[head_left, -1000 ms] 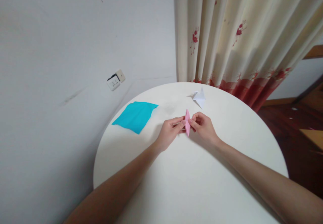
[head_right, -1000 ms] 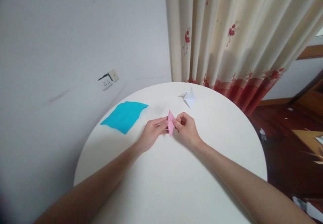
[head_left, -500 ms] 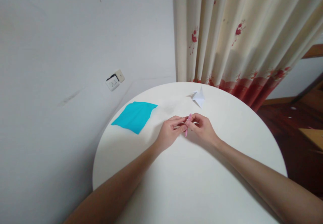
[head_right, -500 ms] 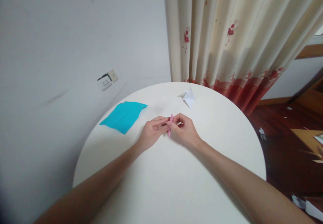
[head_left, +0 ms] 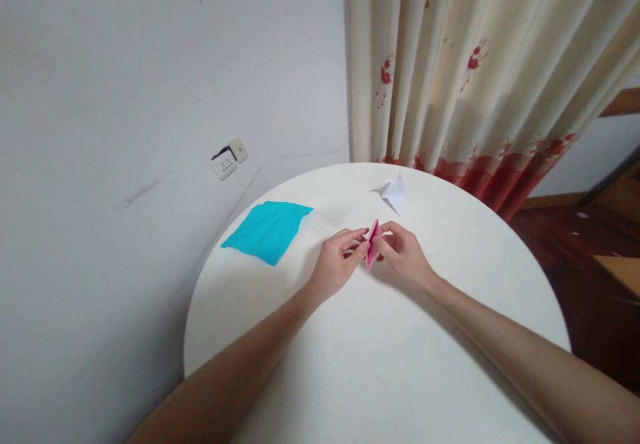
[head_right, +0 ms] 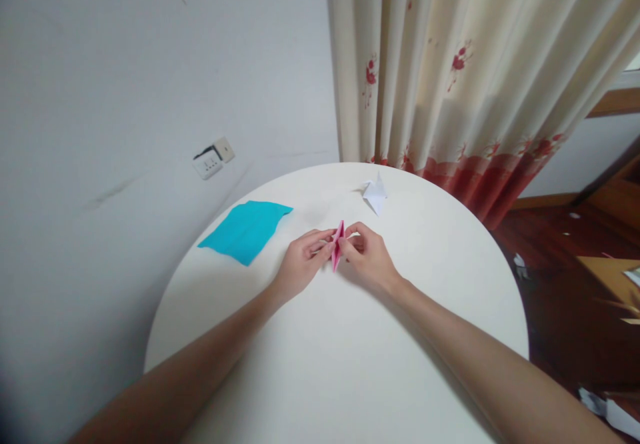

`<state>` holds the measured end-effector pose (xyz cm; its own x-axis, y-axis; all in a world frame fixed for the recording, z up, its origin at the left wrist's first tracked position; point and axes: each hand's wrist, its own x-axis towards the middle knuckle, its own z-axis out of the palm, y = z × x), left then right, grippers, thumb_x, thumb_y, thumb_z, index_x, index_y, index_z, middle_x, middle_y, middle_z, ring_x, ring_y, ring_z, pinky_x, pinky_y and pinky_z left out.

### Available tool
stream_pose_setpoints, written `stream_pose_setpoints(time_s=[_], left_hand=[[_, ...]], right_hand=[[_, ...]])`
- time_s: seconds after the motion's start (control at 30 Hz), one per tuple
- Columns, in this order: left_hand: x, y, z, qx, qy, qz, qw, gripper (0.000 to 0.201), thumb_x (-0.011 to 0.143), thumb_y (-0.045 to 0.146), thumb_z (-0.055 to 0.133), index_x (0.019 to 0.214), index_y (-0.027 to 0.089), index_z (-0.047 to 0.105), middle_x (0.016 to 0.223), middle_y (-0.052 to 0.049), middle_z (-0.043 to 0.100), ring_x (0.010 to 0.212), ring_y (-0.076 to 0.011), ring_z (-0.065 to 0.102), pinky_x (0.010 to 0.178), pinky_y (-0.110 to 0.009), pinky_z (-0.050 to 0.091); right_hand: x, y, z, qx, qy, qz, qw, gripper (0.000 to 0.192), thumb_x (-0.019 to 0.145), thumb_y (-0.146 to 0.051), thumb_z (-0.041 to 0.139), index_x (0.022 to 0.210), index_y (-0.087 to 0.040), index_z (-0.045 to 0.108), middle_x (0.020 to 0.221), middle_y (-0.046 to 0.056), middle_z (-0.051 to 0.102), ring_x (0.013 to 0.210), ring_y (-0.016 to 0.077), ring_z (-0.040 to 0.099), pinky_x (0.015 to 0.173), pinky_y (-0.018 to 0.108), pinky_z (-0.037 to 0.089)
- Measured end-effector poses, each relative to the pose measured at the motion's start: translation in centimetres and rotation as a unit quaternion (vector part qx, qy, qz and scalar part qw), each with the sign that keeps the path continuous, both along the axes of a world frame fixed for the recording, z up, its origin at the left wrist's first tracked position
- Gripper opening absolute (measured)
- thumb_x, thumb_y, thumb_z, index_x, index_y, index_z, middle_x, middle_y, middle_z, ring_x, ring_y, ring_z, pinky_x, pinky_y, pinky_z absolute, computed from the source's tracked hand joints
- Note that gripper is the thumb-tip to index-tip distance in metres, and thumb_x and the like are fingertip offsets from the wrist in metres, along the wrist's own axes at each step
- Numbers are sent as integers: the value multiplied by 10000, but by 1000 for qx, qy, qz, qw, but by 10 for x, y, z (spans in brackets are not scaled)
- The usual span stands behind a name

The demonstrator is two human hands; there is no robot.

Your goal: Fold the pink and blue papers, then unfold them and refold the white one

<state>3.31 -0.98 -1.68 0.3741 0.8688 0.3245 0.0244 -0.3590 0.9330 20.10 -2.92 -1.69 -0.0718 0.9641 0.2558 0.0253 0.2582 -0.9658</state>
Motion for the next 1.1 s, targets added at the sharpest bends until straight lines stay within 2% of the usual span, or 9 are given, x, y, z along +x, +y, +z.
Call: stream_pose_setpoints(time_s=[0.23,0.37,0.5,0.73,0.8,0.93,1.1], left_hand=[[1,-1,-1,-14,2,38,999,377,861,297,652,1205,148,610,981,-64,631,719,-118,668,608,-192,528],[1,-1,-1,-7,17,53,998,344,855,240,631,1187,155,596,1006,-60,629,655,-87,653,559,-167,491],[2,1,-4,16,20,52,998,340,828,167,625,1167,166,607,1119,-97,653,775,-130,691,659,-210,542],[0,4,-4,64,45,68,995,228,849,161,609,1038,167,736,1069,-103,671,932,-181,677,780,-254,555],[-1,5,-4,71,34,65,995,240,862,172,603,1056,177,744,1084,-104,675,973,-189,668,830,-273,547],[-3,7,-2,60,-3,46,997,251,870,171,584,1049,202,757,1140,-96,673,1072,-206,641,950,-325,510],[-7,6,3,13,-33,38,999,270,852,154,559,1001,207,778,1232,-91,655,1174,-228,594,1019,-357,469]], right_hand=[[0,-1,-4,-14,-54,-7,998,166,842,-237,541,1000,-201,571,731,11,716,584,148,634,553,246,480],[0,0,-8,-13,-86,-35,996,175,831,-230,514,987,-194,584,684,1,693,547,133,597,521,225,442],[-1,0,-10,-4,-98,-48,994,145,844,-233,495,959,-198,575,651,-7,673,516,124,559,488,214,397],[-5,-2,-11,13,-130,-63,989,151,862,-243,508,959,-192,611,600,-20,641,505,121,549,496,221,400],[-5,-1,-10,16,-96,-57,994,189,863,-249,515,995,-183,633,634,-6,654,542,132,581,514,230,433],[-2,1,-6,28,-12,-29,999,239,860,-278,545,1019,-164,682,830,54,712,650,150,631,566,258,497],[1,-2,-1,49,1,0,999,271,857,-300,589,1060,-183,726,895,62,737,721,167,640,653,296,521]])
